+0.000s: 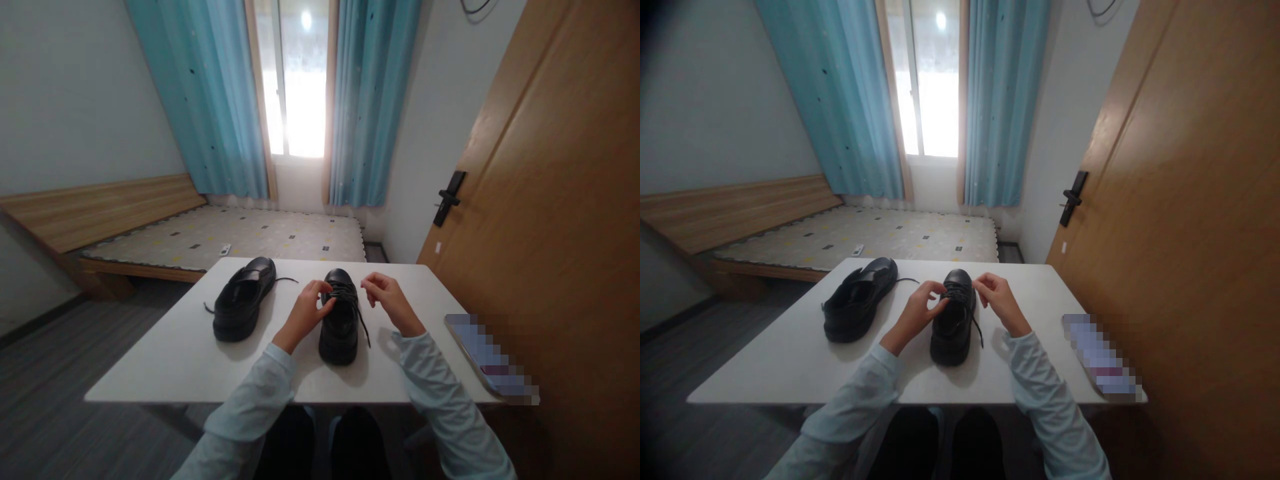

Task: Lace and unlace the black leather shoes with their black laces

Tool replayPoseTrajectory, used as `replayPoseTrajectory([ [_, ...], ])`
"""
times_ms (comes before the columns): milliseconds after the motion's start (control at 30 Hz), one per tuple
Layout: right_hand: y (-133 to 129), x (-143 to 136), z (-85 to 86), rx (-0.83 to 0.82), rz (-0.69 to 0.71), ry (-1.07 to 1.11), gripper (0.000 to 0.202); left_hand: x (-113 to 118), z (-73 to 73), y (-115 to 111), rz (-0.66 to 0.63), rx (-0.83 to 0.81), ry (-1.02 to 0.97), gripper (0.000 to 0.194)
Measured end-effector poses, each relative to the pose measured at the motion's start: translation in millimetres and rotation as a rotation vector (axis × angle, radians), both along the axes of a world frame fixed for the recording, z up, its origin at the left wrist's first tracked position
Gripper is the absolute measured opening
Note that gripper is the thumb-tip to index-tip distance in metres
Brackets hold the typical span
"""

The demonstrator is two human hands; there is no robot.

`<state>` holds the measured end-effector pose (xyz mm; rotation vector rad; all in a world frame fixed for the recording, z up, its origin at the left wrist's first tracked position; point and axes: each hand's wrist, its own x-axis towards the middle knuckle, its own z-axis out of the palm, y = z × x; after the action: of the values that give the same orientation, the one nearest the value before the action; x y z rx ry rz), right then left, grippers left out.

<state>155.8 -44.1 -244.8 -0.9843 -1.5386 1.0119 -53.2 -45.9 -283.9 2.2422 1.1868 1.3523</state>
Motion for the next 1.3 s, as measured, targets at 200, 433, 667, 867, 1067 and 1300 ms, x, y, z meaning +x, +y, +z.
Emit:
replayPoseTrajectory([
  [200,2,-10,-10.8,0.117,-0.016,-0.274,0.027,1,4.4,-1,-0.011,0.003,0.042,0.009],
  [433,-3,-9,-3.9,0.057,0.074,-0.122,0.023,0,6.9,-4,-0.014,0.002,0.044,0.007],
  [667,-8,-5,2.1,0.04,0.138,0.054,0.018,-1,6.4,-4,-0.056,-0.02,0.019,0.016],
  [867,-17,-8,8.1,0.16,0.415,-0.033,0.027,-1,8.3,-3,-0.099,-0.043,-0.029,0.017],
  [1067,-14,-12,2.9,0.221,0.42,-0.065,0.049,-2,11.4,-3,-0.143,-0.108,-0.058,0.013],
  [1300,-9,-18,-1.5,0.481,0.001,-0.414,0.006,0,8.3,-2,-0.13,-0.148,-0.079,0.01],
])
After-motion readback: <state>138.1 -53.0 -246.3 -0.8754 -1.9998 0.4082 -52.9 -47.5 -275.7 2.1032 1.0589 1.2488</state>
